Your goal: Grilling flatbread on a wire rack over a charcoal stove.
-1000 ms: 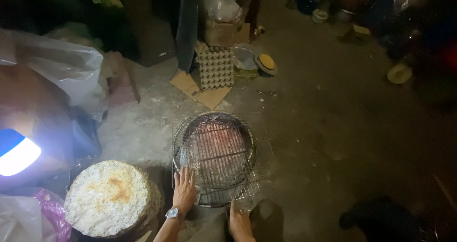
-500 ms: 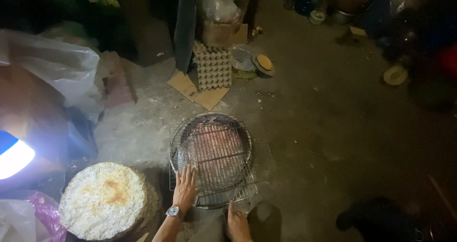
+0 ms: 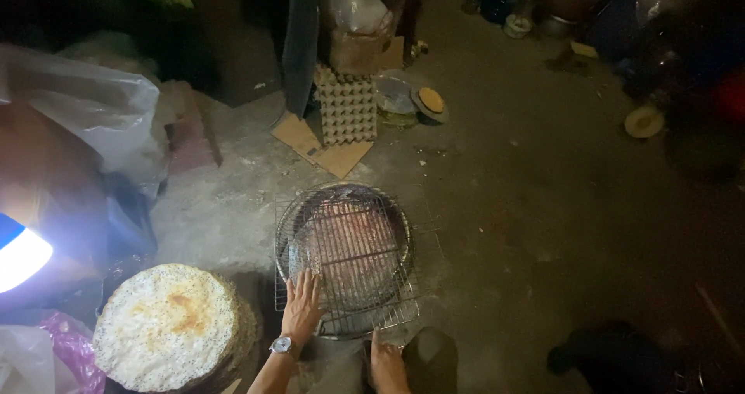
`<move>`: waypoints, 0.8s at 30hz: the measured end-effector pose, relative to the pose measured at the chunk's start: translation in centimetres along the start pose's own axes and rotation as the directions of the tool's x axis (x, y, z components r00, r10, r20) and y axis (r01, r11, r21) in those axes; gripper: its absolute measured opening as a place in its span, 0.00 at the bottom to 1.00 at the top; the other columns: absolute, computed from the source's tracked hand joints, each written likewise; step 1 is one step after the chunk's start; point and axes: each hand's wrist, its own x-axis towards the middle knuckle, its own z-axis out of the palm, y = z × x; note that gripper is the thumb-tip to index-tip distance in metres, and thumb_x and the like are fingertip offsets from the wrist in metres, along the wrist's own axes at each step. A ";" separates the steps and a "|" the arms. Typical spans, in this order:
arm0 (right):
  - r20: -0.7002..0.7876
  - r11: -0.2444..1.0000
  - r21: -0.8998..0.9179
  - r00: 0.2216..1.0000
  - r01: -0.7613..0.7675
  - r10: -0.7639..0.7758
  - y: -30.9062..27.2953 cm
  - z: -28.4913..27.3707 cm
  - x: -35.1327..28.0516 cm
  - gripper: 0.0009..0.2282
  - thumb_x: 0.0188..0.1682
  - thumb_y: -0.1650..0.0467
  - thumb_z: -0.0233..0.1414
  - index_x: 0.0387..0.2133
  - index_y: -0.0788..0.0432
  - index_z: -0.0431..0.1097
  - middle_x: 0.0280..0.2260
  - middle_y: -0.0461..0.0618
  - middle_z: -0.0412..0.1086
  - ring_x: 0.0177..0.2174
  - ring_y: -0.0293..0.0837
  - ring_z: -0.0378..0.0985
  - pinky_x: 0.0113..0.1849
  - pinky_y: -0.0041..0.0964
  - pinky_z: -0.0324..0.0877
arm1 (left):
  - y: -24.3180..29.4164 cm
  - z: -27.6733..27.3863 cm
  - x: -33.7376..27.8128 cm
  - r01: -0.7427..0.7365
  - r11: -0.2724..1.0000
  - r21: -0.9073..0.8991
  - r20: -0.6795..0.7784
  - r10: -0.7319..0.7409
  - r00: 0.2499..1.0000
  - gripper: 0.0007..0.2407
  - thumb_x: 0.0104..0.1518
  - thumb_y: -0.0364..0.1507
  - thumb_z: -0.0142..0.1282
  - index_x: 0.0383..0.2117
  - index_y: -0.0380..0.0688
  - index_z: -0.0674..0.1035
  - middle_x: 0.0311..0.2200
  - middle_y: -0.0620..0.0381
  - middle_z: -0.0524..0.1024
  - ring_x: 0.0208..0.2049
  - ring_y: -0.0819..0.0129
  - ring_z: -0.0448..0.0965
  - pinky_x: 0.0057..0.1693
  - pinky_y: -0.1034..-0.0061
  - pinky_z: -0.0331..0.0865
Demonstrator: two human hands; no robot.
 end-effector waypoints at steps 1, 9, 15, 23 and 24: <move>0.043 0.999 0.004 0.998 -0.041 0.041 -0.2 -0.3 0.1 0.30 0.42 0.76 0.46 0.59 0.74 0.43 0.31 0.61 0.69 0.30 0.55 0.72 0.37 0.46 0.67 | 0.0 0.1 0.0 -0.001 1.000 -0.008 -0.019 0.001 1.000 0.41 0.38 0.46 0.61 0.59 0.36 0.58 0.64 0.38 0.48 0.66 0.46 0.44 0.66 0.47 0.39; -0.031 1.000 -0.024 0.999 0.009 -0.010 0.2 0.7 -0.1 0.31 0.41 0.78 0.48 0.58 0.77 0.42 0.29 0.62 0.69 0.29 0.55 0.73 0.36 0.47 0.68 | 0.0 1.0 0.1 0.018 0.999 -0.035 -0.035 -0.019 0.999 0.42 0.37 0.45 0.62 0.59 0.37 0.57 0.64 0.40 0.48 0.67 0.49 0.44 0.67 0.49 0.38; 0.017 1.000 -0.015 1.000 -0.016 0.016 0.0 0.2 -0.1 0.33 0.40 0.79 0.48 0.60 0.74 0.40 0.31 0.62 0.69 0.29 0.55 0.71 0.34 0.45 0.68 | 0.1 0.9 0.2 -0.002 1.000 0.024 -0.025 0.002 1.000 0.37 0.43 0.47 0.56 0.58 0.36 0.59 0.63 0.38 0.49 0.65 0.44 0.47 0.65 0.46 0.42; -0.034 1.000 0.002 0.999 0.018 -0.018 0.6 1.9 -0.1 0.33 0.40 0.79 0.48 0.60 0.75 0.39 0.30 0.61 0.70 0.29 0.56 0.73 0.37 0.47 0.68 | 0.2 0.3 0.3 0.024 0.999 -0.038 0.096 -0.020 0.995 0.33 0.48 0.45 0.53 0.57 0.36 0.60 0.64 0.38 0.46 0.66 0.45 0.42 0.66 0.43 0.36; -0.034 1.000 0.002 0.999 0.018 -0.018 0.5 1.7 -0.1 0.33 0.40 0.79 0.48 0.60 0.75 0.39 0.30 0.61 0.70 0.29 0.56 0.73 0.37 0.47 0.68 | 0.2 0.3 0.2 0.024 0.999 -0.038 0.096 -0.020 0.995 0.33 0.48 0.45 0.53 0.57 0.36 0.60 0.64 0.38 0.46 0.66 0.45 0.42 0.66 0.43 0.36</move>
